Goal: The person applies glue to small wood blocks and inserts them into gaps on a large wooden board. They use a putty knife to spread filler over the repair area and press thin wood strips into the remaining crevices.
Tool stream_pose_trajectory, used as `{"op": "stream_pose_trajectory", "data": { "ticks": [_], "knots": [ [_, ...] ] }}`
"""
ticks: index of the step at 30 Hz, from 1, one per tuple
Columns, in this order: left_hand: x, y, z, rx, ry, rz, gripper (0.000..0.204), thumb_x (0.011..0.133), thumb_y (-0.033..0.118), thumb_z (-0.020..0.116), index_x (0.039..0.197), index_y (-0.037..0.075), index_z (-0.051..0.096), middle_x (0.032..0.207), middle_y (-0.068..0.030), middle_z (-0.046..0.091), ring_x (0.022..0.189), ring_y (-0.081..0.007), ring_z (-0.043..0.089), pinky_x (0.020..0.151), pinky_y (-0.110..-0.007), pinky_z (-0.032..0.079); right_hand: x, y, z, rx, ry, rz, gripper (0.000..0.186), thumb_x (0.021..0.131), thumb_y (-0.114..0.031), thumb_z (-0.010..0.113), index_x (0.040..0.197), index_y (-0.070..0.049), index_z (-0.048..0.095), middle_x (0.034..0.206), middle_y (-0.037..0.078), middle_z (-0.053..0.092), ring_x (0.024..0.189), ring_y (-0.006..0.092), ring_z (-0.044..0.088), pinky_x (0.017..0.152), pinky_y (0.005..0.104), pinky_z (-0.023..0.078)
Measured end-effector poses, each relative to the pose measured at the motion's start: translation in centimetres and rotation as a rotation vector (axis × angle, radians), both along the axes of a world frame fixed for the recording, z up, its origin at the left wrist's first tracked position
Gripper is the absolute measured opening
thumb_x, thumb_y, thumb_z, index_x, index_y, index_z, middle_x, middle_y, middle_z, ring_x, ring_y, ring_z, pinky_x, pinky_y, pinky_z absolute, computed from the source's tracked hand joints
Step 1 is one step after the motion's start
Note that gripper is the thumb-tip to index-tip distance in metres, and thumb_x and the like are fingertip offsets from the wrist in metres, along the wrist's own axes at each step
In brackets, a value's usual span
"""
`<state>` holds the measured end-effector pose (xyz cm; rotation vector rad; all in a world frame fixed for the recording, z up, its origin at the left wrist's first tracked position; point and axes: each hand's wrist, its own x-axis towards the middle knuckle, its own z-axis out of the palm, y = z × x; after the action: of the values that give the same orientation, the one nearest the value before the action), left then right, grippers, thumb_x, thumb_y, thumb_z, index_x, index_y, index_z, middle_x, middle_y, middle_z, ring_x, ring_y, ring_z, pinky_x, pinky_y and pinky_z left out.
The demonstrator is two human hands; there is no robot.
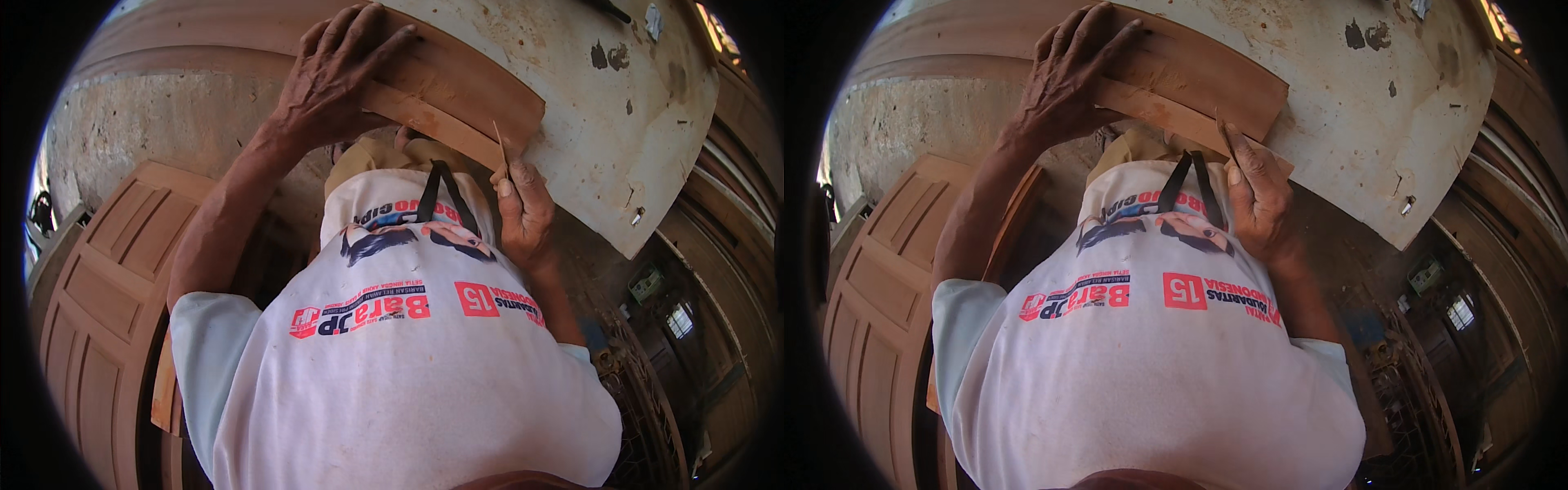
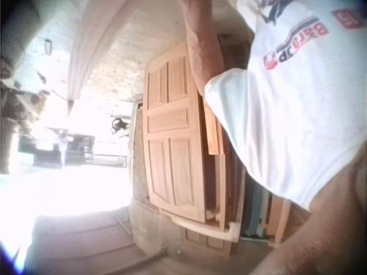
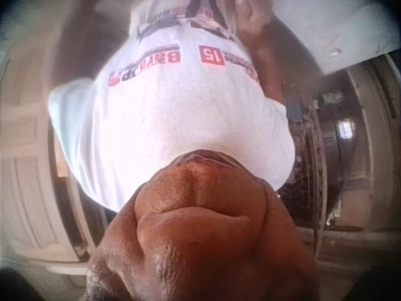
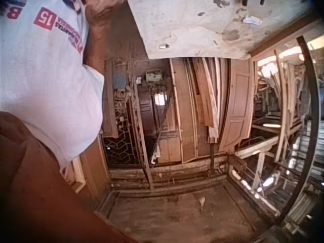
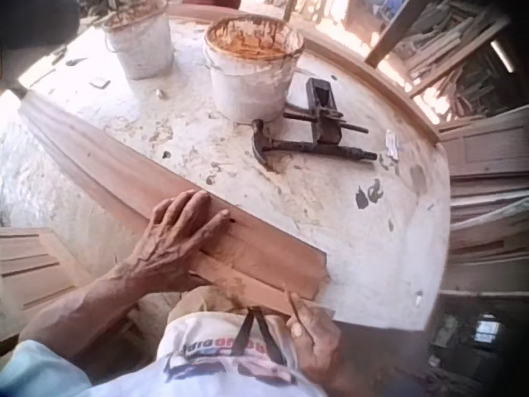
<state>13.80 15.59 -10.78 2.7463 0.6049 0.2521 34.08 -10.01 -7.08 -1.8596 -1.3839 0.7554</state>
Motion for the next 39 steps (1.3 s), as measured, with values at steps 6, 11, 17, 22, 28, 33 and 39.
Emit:
{"op": "stream_pose_trajectory", "data": {
  "ticks": [6, 11, 17, 22, 28, 33, 39],
  "knots": [
    [0.2, 0.7, -1.9, 0.058, -0.04, -0.122, 0.118, 0.064, 0.053, 0.089, 0.155, -0.002, 0.036, 0.157, -0.0333, 0.032, 0.148, -0.0521, 0.028, 0.122, -0.06, 0.021, -8.7, -1.7, -5.4, 0.081, -0.222, -0.382, 0.059, 0.093, 0.005, 0.067, 0.15, -0.002, 0.053, 0.1, 0.018, 0.064, 0.085, 0.03, 0.065, 0.075, 0.0388, 0.055],
    [0.6, -0.1, -2.8, 0.066, -0.08, -0.188, 0.118, 0.065, 0.049, 0.089, 0.155, -0.004, 0.034, 0.159, -0.0359, 0.029, 0.15, -0.0518, 0.027, 0.125, -0.059, 0.02, -11.2, -0.4, -9.0, 0.213, -0.414, -0.499, 0.052, 0.099, -0.001, 0.062, 0.15, -0.001, 0.051, 0.09, 0.015, 0.064, 0.072, 0.0224, 0.065, 0.066, 0.038, 0.054],
    [0.4, 0.6, -2.3, 0.08, -0.118, -0.265, 0.106, 0.072, 0.055, 0.085, 0.157, 0.012, 0.039, 0.155, -0.0388, 0.031, 0.145, -0.0558, 0.029, 0.121, -0.061, 0.024, -12.9, 1.0, -11.0, 0.206, -0.377, -0.594, 0.058, 0.1, -0.003, 0.061, 0.155, -0.003, 0.044, 0.089, 0.017, 0.063, 0.068, 0.0235, 0.067, 0.063, 0.0391, 0.055],
    [0.4, 0.3, -2.2, 0.118, -0.116, -0.274, 0.098, 0.076, 0.06, 0.08, 0.155, 0.014, 0.043, 0.155, -0.0394, 0.031, 0.145, -0.0566, 0.029, 0.12, -0.062, 0.023, -14.0, 1.7, -11.9, 0.23, -0.399, -0.67, 0.059, 0.1, -0.003, 0.061, 0.156, -0.002, 0.043, 0.094, 0.022, 0.066, 0.074, 0.0325, 0.069, 0.068, 0.0429, 0.056],
    [0.2, 0.1, -1.8, 0.085, -0.096, -0.3, 0.098, 0.075, 0.049, 0.085, 0.155, 0.014, 0.042, 0.153, -0.0358, 0.029, 0.144, -0.0548, 0.029, 0.115, -0.062, 0.028, -17.5, -0.4, -14.4, 0.028, -0.322, -0.626, 0.062, 0.098, -0.004, 0.061, 0.157, -0.004, 0.041, 0.115, 0.031, 0.066, 0.101, 0.0456, 0.07, 0.076, 0.0475, 0.059],
    [0.9, 0.5, -2.1, 0.137, -0.188, -0.314, 0.095, 0.076, 0.05, 0.084, 0.154, 0.015, 0.043, 0.149, -0.0361, 0.034, 0.141, -0.0542, 0.032, 0.112, -0.064, 0.03, -18.9, -6.4, -16.2, 0.004, -0.211, -0.532, 0.052, 0.104, -0.011, 0.055, 0.153, 0.002, 0.043, 0.117, 0.026, 0.069, 0.101, 0.0361, 0.072, 0.077, 0.0414, 0.059],
    [-0.2, 0.0, -1.0, 0.102, -0.142, -0.363, 0.092, 0.074, 0.045, 0.085, 0.15, 0.011, 0.045, 0.142, -0.0318, 0.037, 0.132, -0.0504, 0.039, 0.107, -0.061, 0.034, -16.4, -5.3, -7.0, 0.287, 0.788, -0.628, 0.035, 0.112, -0.024, 0.045, 0.134, 0.001, 0.054, 0.104, 0.013, 0.071, 0.081, 0.0163, 0.07, 0.07, 0.0284, 0.056]
  ]
}}
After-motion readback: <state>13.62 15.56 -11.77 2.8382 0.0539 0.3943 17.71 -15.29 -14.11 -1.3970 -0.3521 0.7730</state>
